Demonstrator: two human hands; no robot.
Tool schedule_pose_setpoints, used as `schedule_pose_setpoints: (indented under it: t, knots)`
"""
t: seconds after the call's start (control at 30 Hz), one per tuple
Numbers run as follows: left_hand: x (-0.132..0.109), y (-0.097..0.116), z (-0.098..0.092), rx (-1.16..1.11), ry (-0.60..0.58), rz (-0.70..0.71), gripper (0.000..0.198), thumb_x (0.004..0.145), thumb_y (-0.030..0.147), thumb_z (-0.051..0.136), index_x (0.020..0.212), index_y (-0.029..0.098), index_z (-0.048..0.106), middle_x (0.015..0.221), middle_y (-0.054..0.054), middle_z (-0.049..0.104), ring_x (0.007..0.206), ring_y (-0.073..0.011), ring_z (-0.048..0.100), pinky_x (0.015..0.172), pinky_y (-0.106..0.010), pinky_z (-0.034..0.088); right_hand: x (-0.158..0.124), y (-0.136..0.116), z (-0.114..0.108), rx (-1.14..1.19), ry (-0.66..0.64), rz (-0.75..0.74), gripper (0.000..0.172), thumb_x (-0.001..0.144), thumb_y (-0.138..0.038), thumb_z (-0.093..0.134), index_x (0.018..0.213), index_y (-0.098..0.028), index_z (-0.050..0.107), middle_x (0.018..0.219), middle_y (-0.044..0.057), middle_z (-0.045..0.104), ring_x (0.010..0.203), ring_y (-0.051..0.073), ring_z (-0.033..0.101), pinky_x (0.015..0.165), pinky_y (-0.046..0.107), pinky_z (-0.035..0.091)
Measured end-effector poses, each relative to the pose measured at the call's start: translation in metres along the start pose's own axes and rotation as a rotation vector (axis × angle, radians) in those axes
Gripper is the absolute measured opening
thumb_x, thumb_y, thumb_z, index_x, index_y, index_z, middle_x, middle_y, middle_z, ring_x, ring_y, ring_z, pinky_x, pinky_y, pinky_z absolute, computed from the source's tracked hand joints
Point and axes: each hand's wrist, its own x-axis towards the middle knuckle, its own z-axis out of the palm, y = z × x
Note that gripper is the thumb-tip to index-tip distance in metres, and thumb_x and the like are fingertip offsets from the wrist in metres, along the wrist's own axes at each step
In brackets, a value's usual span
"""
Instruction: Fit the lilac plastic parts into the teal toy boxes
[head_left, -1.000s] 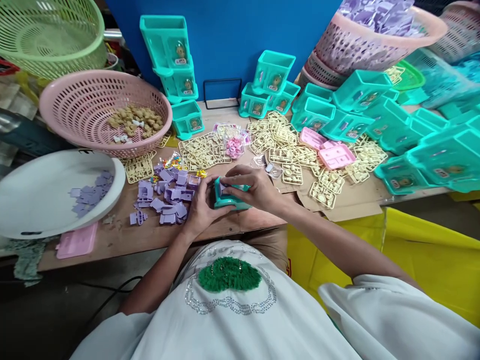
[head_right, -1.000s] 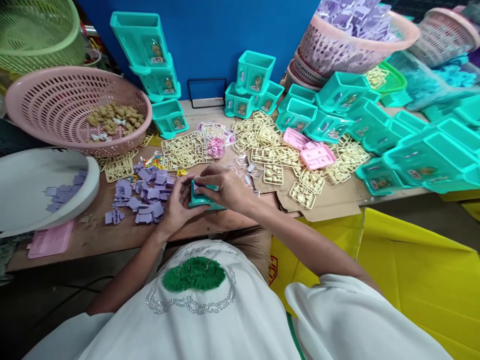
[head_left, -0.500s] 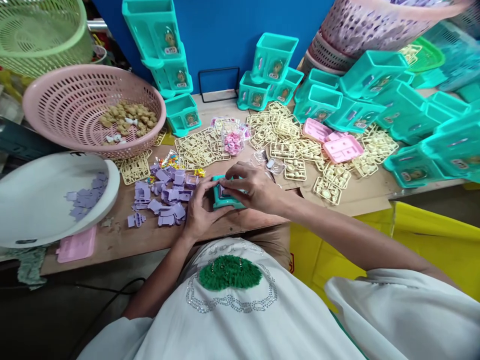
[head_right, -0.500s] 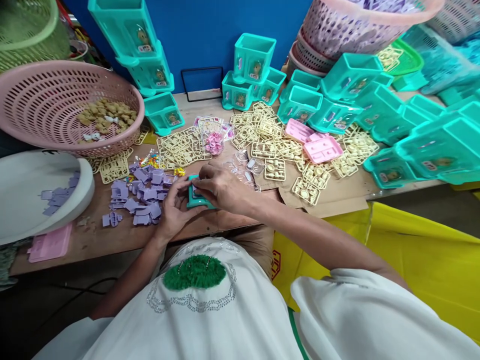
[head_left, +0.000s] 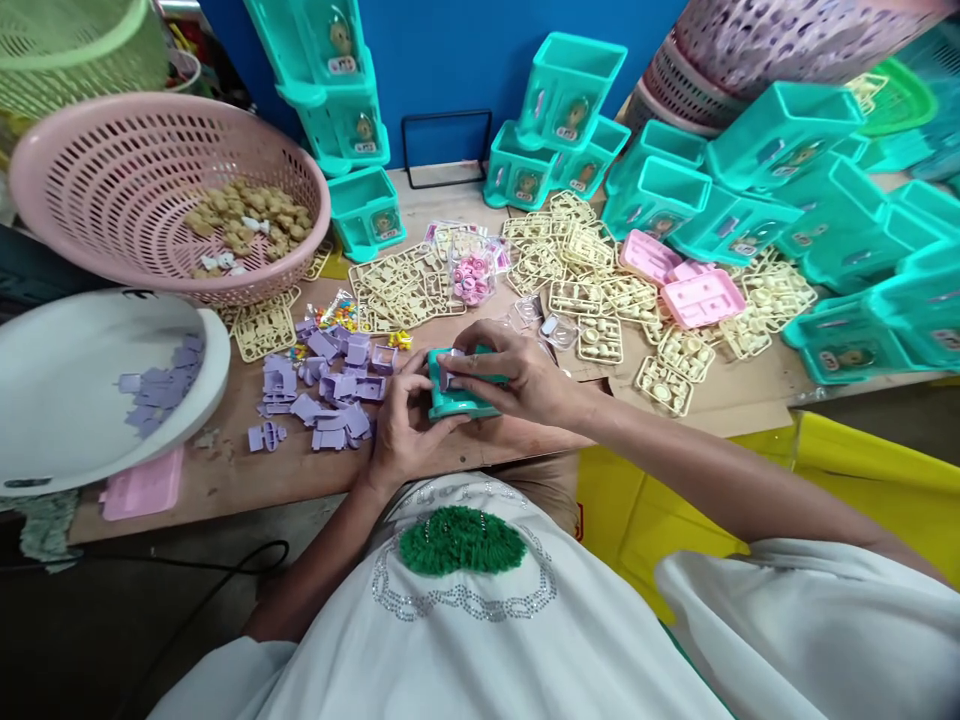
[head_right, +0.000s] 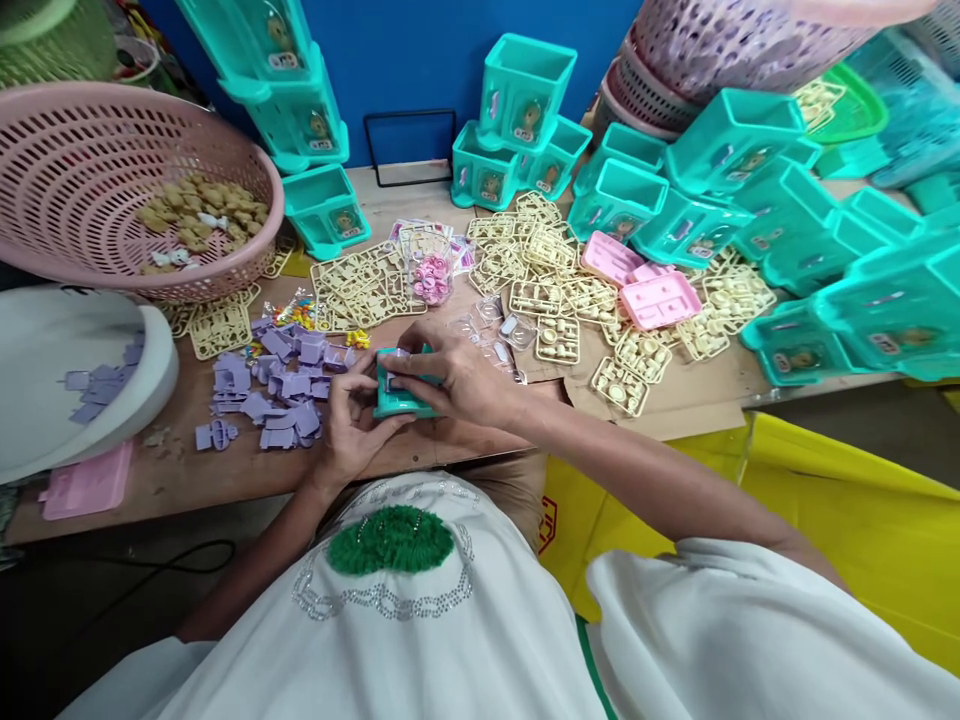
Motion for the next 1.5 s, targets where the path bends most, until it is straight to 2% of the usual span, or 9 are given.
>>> schedule_pose_setpoints:
  t: [0.2, 0.33, 0.47, 0.83, 1.0, 1.17, 1.27, 1.4, 1.5]
  knots:
    - [-0.001, 0.001, 0.001, -0.106, -0.009, -0.026, 0.053, 0.089, 0.042, 0.084, 0.121, 0.026, 0.044, 0.163, -0.025, 0.049, 0.154, -0.0315, 0.051, 0.118, -0.053, 0.053, 0.005, 0.0, -0.004, 0.014, -0.029, -0.018, 0.036, 0.11, -0.041, 0.053, 0.127, -0.022, 0.078, 0.111, 0.014, 0.07, 0.1, 0.023, 0.069, 0.083, 0.037, 0.059]
    - [0.0, 0.002, -0.003, -0.016, -0.024, 0.04, 0.049, 0.091, 0.037, 0.082, 0.127, 0.026, 0.05, 0.163, -0.023, 0.05, 0.154, -0.0321, 0.05, 0.122, -0.055, 0.05, 0.013, -0.006, -0.012, -0.075, -0.106, -0.052, 0.037, 0.111, -0.039, 0.05, 0.122, -0.021, 0.079, 0.105, 0.014, 0.068, 0.094, 0.023, 0.066, 0.079, 0.037, 0.055]
    - [0.002, 0.006, -0.006, 0.057, -0.028, 0.097, 0.044, 0.092, 0.037, 0.081, 0.126, 0.025, 0.055, 0.163, -0.022, 0.052, 0.152, -0.0321, 0.054, 0.119, -0.052, 0.054, 0.02, -0.009, -0.016, -0.147, -0.197, -0.095, 0.038, 0.112, -0.037, 0.047, 0.113, -0.018, 0.08, 0.099, 0.014, 0.067, 0.089, 0.022, 0.064, 0.077, 0.036, 0.052]
    - [0.0, 0.013, -0.001, 0.097, 0.078, 0.226, 0.04, 0.09, 0.026, 0.083, 0.122, 0.022, 0.059, 0.161, -0.024, 0.054, 0.149, -0.0325, 0.056, 0.115, -0.047, 0.058, 0.011, -0.002, -0.01, -0.174, -0.094, -0.166, 0.034, 0.112, -0.034, 0.05, 0.125, -0.013, 0.074, 0.105, 0.015, 0.068, 0.096, 0.022, 0.064, 0.079, 0.034, 0.053]
    - [-0.002, 0.022, 0.003, 0.172, 0.119, 0.301, 0.038, 0.093, 0.019, 0.078, 0.125, 0.021, 0.058, 0.159, -0.022, 0.057, 0.15, -0.0322, 0.055, 0.119, -0.052, 0.054, 0.016, -0.014, -0.013, -0.363, -0.178, -0.173, 0.031, 0.111, -0.027, 0.048, 0.122, -0.01, 0.072, 0.102, 0.016, 0.067, 0.089, 0.023, 0.057, 0.073, 0.034, 0.046]
    - [0.001, 0.023, 0.0, 0.179, 0.081, 0.29, 0.032, 0.096, 0.02, 0.074, 0.123, 0.022, 0.057, 0.163, -0.02, 0.053, 0.153, -0.0324, 0.052, 0.12, -0.052, 0.054, 0.03, -0.024, -0.019, -0.426, -0.329, -0.132, 0.027, 0.109, -0.022, 0.05, 0.11, -0.008, 0.074, 0.093, 0.014, 0.064, 0.084, 0.023, 0.052, 0.068, 0.033, 0.038]
    - [0.002, 0.021, -0.003, 0.169, 0.059, 0.299, 0.029, 0.097, 0.019, 0.073, 0.121, 0.024, 0.056, 0.165, -0.017, 0.051, 0.154, -0.0318, 0.051, 0.123, -0.054, 0.052, 0.032, -0.023, -0.017, -0.392, -0.348, -0.139, 0.024, 0.106, -0.019, 0.052, 0.103, -0.012, 0.075, 0.09, 0.012, 0.062, 0.082, 0.022, 0.051, 0.067, 0.032, 0.037]
    - [0.002, 0.014, -0.004, 0.086, -0.002, 0.203, 0.032, 0.096, 0.026, 0.075, 0.122, 0.025, 0.056, 0.167, -0.017, 0.047, 0.156, -0.0333, 0.048, 0.124, -0.056, 0.049, 0.02, -0.021, -0.005, -0.394, -0.245, -0.161, 0.023, 0.104, -0.021, 0.056, 0.116, -0.008, 0.072, 0.1, 0.015, 0.064, 0.088, 0.025, 0.056, 0.073, 0.036, 0.046]
    - [0.002, 0.005, -0.001, -0.049, -0.045, 0.049, 0.059, 0.093, 0.036, 0.08, 0.14, 0.026, 0.047, 0.168, -0.021, 0.043, 0.155, -0.0344, 0.048, 0.123, -0.054, 0.05, 0.008, -0.019, 0.0, -0.331, -0.136, -0.164, 0.032, 0.106, -0.024, 0.056, 0.129, -0.005, 0.067, 0.109, 0.02, 0.065, 0.097, 0.028, 0.06, 0.078, 0.041, 0.053]
